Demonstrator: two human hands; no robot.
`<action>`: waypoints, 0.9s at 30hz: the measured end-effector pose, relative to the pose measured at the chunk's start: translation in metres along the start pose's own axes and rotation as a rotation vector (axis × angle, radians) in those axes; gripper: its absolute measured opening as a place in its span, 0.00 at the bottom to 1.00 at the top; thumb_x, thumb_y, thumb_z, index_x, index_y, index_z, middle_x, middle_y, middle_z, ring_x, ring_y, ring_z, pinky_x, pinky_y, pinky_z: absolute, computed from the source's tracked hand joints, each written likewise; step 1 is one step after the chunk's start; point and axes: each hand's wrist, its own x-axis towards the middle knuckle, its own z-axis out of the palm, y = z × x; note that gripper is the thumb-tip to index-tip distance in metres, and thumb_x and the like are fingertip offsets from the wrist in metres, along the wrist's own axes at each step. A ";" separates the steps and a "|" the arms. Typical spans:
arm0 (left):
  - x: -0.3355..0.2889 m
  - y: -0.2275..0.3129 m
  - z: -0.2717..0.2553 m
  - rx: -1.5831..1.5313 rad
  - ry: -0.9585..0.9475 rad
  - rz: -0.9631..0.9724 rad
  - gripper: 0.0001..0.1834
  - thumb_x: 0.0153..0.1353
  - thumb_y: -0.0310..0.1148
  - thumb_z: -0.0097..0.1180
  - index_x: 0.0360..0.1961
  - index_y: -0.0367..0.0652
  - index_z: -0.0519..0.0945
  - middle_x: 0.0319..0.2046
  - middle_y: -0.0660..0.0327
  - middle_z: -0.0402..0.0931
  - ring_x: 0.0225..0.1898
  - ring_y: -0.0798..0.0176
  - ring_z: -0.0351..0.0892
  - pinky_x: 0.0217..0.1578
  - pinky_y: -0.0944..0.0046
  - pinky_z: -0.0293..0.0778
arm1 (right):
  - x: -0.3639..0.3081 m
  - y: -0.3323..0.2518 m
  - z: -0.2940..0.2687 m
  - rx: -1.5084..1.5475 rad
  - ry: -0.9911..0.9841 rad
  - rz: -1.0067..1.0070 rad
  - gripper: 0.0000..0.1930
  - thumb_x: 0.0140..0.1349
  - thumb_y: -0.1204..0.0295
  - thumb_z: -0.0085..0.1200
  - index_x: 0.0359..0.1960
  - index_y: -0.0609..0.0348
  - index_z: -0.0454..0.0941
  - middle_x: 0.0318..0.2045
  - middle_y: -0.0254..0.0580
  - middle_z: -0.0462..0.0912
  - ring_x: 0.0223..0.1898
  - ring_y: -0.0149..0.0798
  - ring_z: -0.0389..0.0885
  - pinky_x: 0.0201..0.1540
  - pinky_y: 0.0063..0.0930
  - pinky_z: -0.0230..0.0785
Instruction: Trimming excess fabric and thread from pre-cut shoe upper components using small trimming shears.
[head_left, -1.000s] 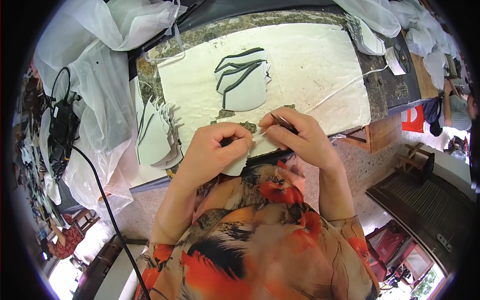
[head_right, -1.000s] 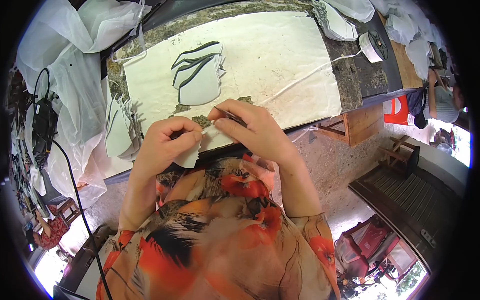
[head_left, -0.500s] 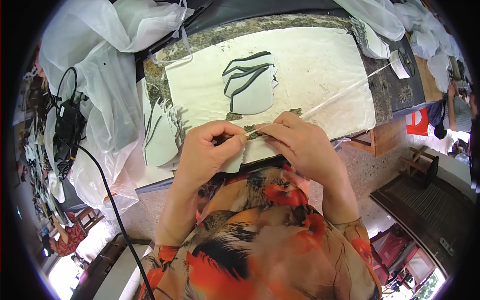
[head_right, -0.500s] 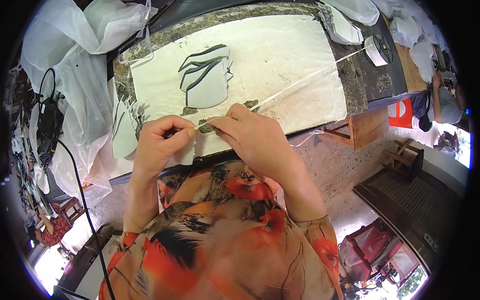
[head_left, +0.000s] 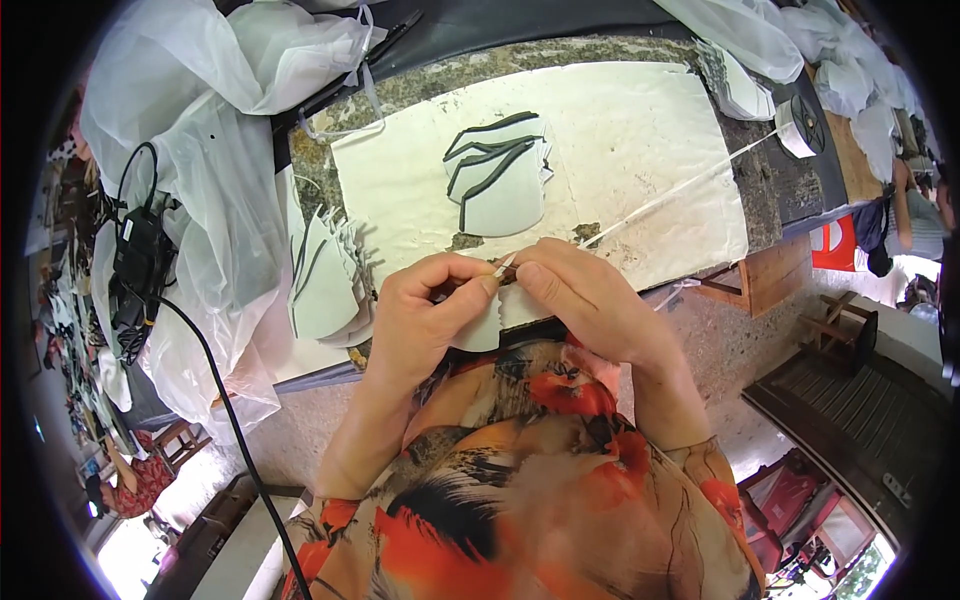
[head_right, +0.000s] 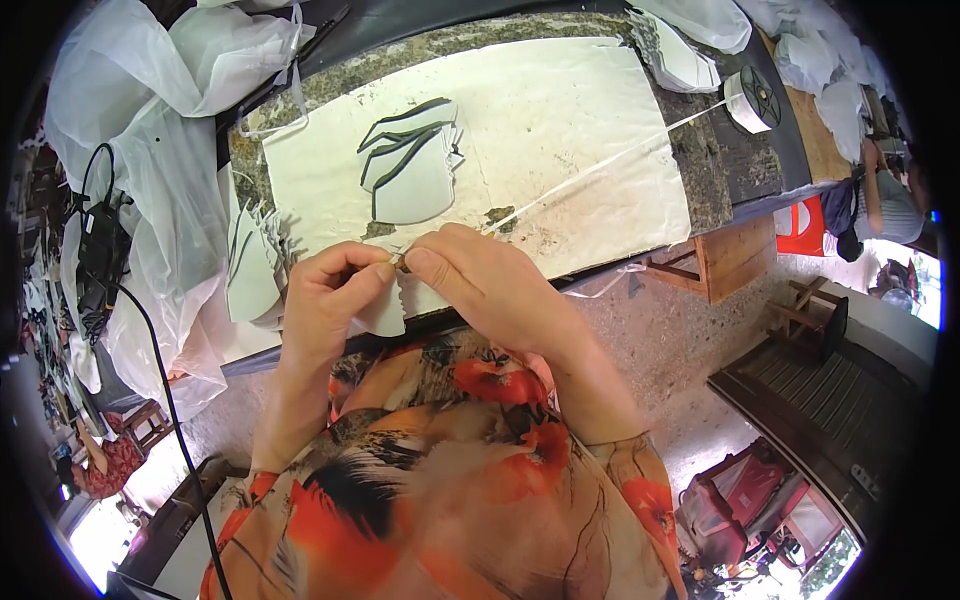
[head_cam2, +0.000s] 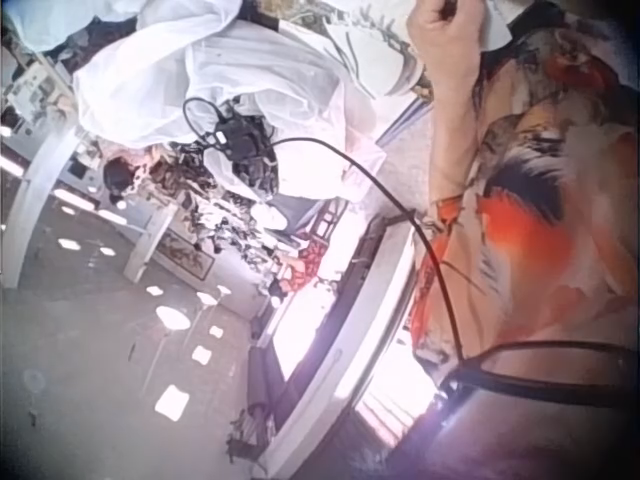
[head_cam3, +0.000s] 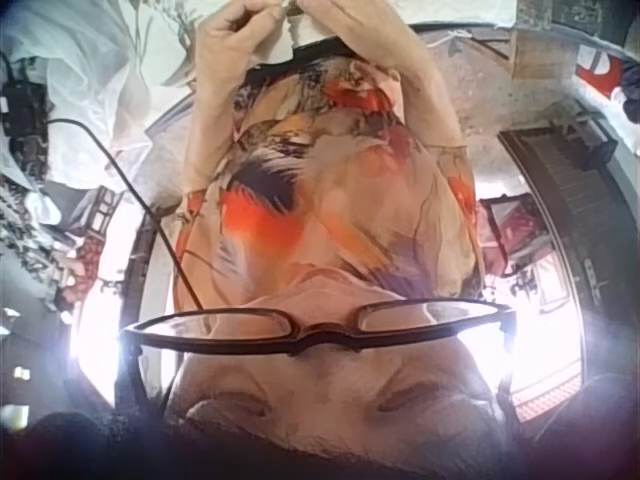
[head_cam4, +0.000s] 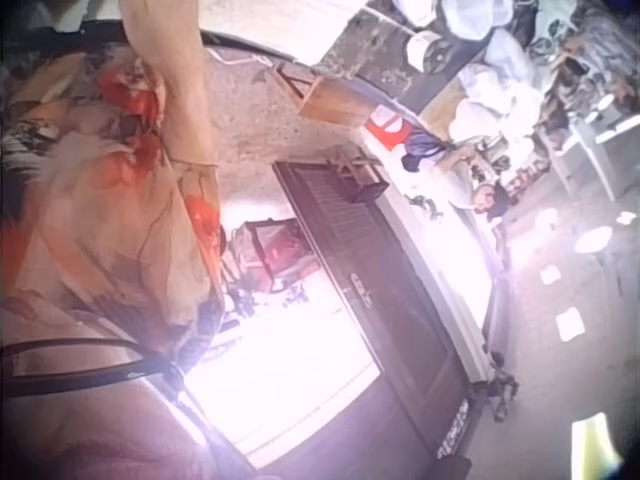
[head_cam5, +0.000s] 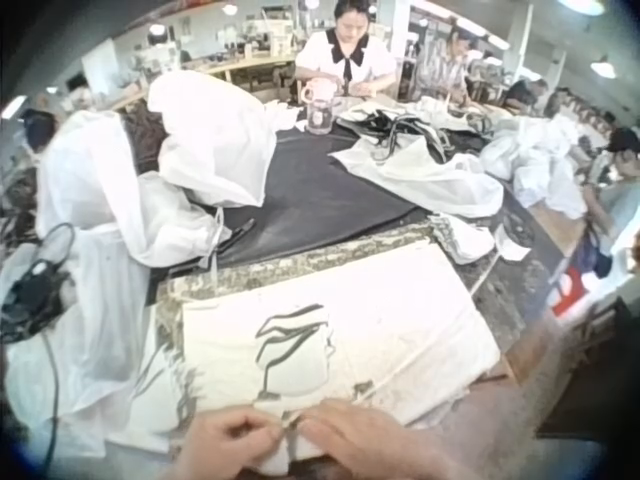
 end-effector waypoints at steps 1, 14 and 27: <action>0.000 -0.002 0.000 -0.004 0.009 0.021 0.06 0.64 0.27 0.65 0.40 0.35 0.87 0.27 0.72 0.80 0.28 0.81 0.71 0.29 0.77 0.67 | 0.000 0.000 0.000 -0.001 -0.001 -0.002 0.20 0.77 0.56 0.43 0.48 0.58 0.81 0.44 0.51 0.82 0.49 0.55 0.79 0.52 0.43 0.71; -0.004 -0.008 0.007 -0.039 0.056 0.074 0.06 0.65 0.27 0.64 0.40 0.36 0.87 0.28 0.71 0.81 0.29 0.82 0.71 0.29 0.77 0.67 | 0.004 -0.001 0.000 0.246 -0.094 0.052 0.19 0.77 0.60 0.45 0.38 0.62 0.81 0.35 0.36 0.78 0.42 0.32 0.74 0.50 0.26 0.66; -0.010 -0.005 0.010 0.000 0.086 0.094 0.05 0.63 0.26 0.65 0.39 0.36 0.87 0.29 0.71 0.80 0.30 0.80 0.70 0.31 0.76 0.68 | 0.008 -0.008 0.014 0.361 0.115 0.187 0.07 0.69 0.70 0.58 0.39 0.62 0.80 0.33 0.26 0.77 0.36 0.21 0.71 0.40 0.19 0.65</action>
